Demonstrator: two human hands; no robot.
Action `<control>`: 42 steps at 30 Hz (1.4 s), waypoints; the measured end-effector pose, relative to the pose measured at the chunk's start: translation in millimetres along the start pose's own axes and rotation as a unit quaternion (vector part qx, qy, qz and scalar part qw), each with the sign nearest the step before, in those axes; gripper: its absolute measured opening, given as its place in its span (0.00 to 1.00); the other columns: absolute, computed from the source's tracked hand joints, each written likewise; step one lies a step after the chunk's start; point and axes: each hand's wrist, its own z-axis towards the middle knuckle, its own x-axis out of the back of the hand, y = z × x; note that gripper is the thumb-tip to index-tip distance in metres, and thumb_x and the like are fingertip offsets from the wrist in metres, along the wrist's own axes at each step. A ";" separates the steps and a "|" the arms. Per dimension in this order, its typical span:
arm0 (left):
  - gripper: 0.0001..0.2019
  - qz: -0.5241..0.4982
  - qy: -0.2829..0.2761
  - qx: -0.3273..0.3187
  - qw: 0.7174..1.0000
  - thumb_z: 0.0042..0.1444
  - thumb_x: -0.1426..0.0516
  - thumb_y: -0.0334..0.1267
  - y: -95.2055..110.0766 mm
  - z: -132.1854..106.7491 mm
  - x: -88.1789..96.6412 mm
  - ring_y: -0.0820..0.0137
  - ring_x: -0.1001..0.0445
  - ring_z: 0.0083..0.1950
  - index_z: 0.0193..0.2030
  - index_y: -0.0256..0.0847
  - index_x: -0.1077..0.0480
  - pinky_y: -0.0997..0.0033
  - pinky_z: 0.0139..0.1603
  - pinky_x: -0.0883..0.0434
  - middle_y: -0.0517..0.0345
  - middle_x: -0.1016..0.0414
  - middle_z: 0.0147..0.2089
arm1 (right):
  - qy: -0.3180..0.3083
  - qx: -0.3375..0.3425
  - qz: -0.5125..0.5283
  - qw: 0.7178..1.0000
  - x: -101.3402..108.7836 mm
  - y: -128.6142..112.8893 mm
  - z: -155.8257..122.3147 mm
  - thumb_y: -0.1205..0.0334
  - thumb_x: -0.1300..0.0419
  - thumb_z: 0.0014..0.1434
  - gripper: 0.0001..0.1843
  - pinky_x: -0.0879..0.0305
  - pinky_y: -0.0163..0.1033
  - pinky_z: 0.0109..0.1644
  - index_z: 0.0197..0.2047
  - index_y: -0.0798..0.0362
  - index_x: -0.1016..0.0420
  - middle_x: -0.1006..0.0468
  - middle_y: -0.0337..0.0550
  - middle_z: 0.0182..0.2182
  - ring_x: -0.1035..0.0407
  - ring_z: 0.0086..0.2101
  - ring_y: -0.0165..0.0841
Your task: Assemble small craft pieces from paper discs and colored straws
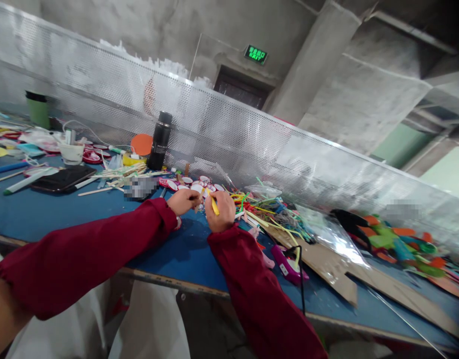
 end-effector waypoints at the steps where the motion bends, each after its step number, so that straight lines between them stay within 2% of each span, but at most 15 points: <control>1: 0.13 -0.022 0.004 0.012 1.000 0.55 0.43 0.39 1.4 0.1 -0.4 0.75 0.35 0.25 0.22 0.38 0.36 0.75 0.29 0.36 0.62 0.35 0.22 | 0.000 -0.018 0.001 1.000 0.3 3.3 0.7 0.60 0.46 0.62 0.08 0.36 0.41 0.43 0.34 0.52 0.28 0.25 0.45 0.29 0.31 0.34 0.36; 3: 0.14 -0.088 -0.006 0.039 0.995 0.54 0.41 0.42 5.1 -0.1 -1.4 0.76 0.35 0.25 0.23 0.37 0.36 0.75 0.28 0.36 0.62 0.35 0.22 | -0.006 -0.056 0.013 0.998 0.8 9.3 1.7 0.59 0.46 0.63 0.09 0.35 0.40 0.43 0.36 0.52 0.27 0.23 0.45 0.31 0.30 0.34 0.35; 6: 0.16 -0.184 -0.063 0.068 0.979 0.51 0.38 0.48 11.1 -2.2 -3.1 0.76 0.34 0.24 0.28 0.36 0.32 0.75 0.28 0.35 0.62 0.33 0.23 | -0.035 -0.116 0.063 0.991 0.4 12.3 1.1 0.56 0.48 0.65 0.12 0.35 0.38 0.43 0.41 0.51 0.25 0.21 0.44 0.35 0.28 0.36 0.34; 10: 0.20 -0.202 -0.123 0.070 0.969 0.49 0.37 0.54 17.1 -6.7 -4.9 0.75 0.30 0.25 0.30 0.36 0.31 0.74 0.28 0.34 0.59 0.28 0.24 | -0.057 -0.206 0.176 0.961 -5.5 6.0 -1.6 0.50 0.48 0.64 0.16 0.35 0.36 0.38 0.38 0.50 0.25 0.22 0.40 0.31 0.29 0.32 0.32; 12: 0.20 -0.185 -0.130 0.062 0.972 0.50 0.38 0.54 19.0 -7.9 -5.2 0.75 0.30 0.25 0.30 0.36 0.31 0.75 0.27 0.35 0.58 0.27 0.24 | -0.041 -0.257 0.240 0.935 -10.2 2.9 -2.3 0.49 0.46 0.62 0.16 0.35 0.35 0.34 0.34 0.51 0.26 0.24 0.38 0.28 0.31 0.29 0.31; 14: 0.20 -0.176 -0.120 0.056 0.975 0.51 0.38 0.54 20.1 -8.1 -5.3 0.75 0.30 0.24 0.29 0.37 0.32 0.76 0.26 0.35 0.59 0.27 0.24 | -0.026 -0.313 0.309 0.898 -14.4 1.6 -2.7 0.49 0.43 0.58 0.14 0.35 0.34 0.32 0.32 0.51 0.27 0.26 0.37 0.26 0.33 0.27 0.30; 16: 0.20 -0.176 -0.098 0.045 0.978 0.51 0.38 0.54 20.3 -7.7 -5.0 0.76 0.31 0.23 0.28 0.37 0.33 0.76 0.26 0.35 0.61 0.29 0.22 | -0.024 -0.362 0.376 0.853 -17.4 2.0 -3.2 0.50 0.41 0.55 0.13 0.36 0.34 0.29 0.33 0.52 0.28 0.27 0.36 0.25 0.34 0.25 0.29; 18: 0.20 -0.172 -0.077 0.032 0.982 0.52 0.39 0.54 20.2 -7.3 -4.7 0.76 0.32 0.23 0.27 0.37 0.33 0.76 0.26 0.35 0.61 0.30 0.21 | -0.030 -0.387 0.415 0.823 -19.1 3.0 -4.3 0.50 0.40 0.53 0.13 0.36 0.34 0.29 0.34 0.52 0.27 0.27 0.36 0.24 0.34 0.24 0.28; 20: 0.20 -0.166 -0.067 0.022 0.984 0.54 0.40 0.53 20.0 -7.0 -4.1 0.76 0.33 0.23 0.27 0.36 0.33 0.76 0.25 0.36 0.61 0.30 0.21 | -0.033 -0.386 0.417 0.822 -20.0 3.8 -6.0 0.50 0.39 0.53 0.13 0.36 0.34 0.30 0.33 0.53 0.27 0.27 0.36 0.24 0.34 0.25 0.28; 26: 0.21 -0.144 -0.064 0.010 0.987 0.55 0.42 0.53 19.1 -6.7 -3.0 0.77 0.34 0.23 0.25 0.36 0.33 0.76 0.25 0.37 0.61 0.31 0.21 | -0.040 -0.353 0.365 0.861 -21.9 4.1 -10.3 0.51 0.38 0.51 0.13 0.36 0.34 0.31 0.30 0.53 0.26 0.27 0.37 0.25 0.34 0.27 0.29; 31: 0.20 -0.132 -0.064 0.020 0.989 0.55 0.42 0.53 21.1 -7.2 -2.8 0.77 0.35 0.23 0.25 0.36 0.32 0.76 0.26 0.37 0.61 0.32 0.21 | -0.046 -0.352 0.361 0.863 -23.0 3.5 -10.3 0.52 0.39 0.52 0.12 0.36 0.33 0.28 0.30 0.53 0.28 0.27 0.37 0.25 0.35 0.26 0.28; 34: 0.19 -0.142 -0.074 0.031 0.987 0.53 0.40 0.53 25.2 -8.6 -1.8 0.76 0.33 0.23 0.26 0.36 0.31 0.76 0.27 0.36 0.61 0.31 0.21 | -0.045 -0.367 0.389 0.844 -24.1 1.9 -9.6 0.53 0.39 0.51 0.11 0.36 0.32 0.27 0.29 0.52 0.30 0.29 0.35 0.23 0.35 0.24 0.27; 38: 0.19 -0.156 -0.105 0.037 0.981 0.51 0.38 0.52 30.3 -11.2 0.0 0.75 0.32 0.25 0.32 0.35 0.29 0.76 0.26 0.36 0.59 0.27 0.25 | -0.062 -0.404 0.455 0.791 -24.2 -2.3 -8.4 0.53 0.40 0.51 0.11 0.38 0.31 0.21 0.30 0.51 0.33 0.32 0.29 0.19 0.39 0.17 0.24; 40: 0.18 -0.156 -0.117 0.041 0.980 0.51 0.38 0.52 30.9 -12.2 0.2 0.75 0.30 0.26 0.33 0.35 0.29 0.77 0.26 0.36 0.58 0.25 0.26 | -0.065 -0.408 0.462 0.785 -23.0 -4.7 -7.8 0.53 0.40 0.51 0.11 0.42 0.30 0.19 0.30 0.51 0.35 0.34 0.28 0.17 0.41 0.15 0.23; 42: 0.18 -0.159 -0.122 0.050 0.978 0.51 0.38 0.52 30.3 -12.6 -0.2 0.74 0.29 0.27 0.32 0.35 0.29 0.77 0.26 0.36 0.57 0.24 0.27 | -0.063 -0.401 0.454 0.793 -21.2 -7.2 -7.3 0.53 0.40 0.52 0.10 0.44 0.29 0.17 0.30 0.50 0.35 0.34 0.28 0.17 0.42 0.14 0.23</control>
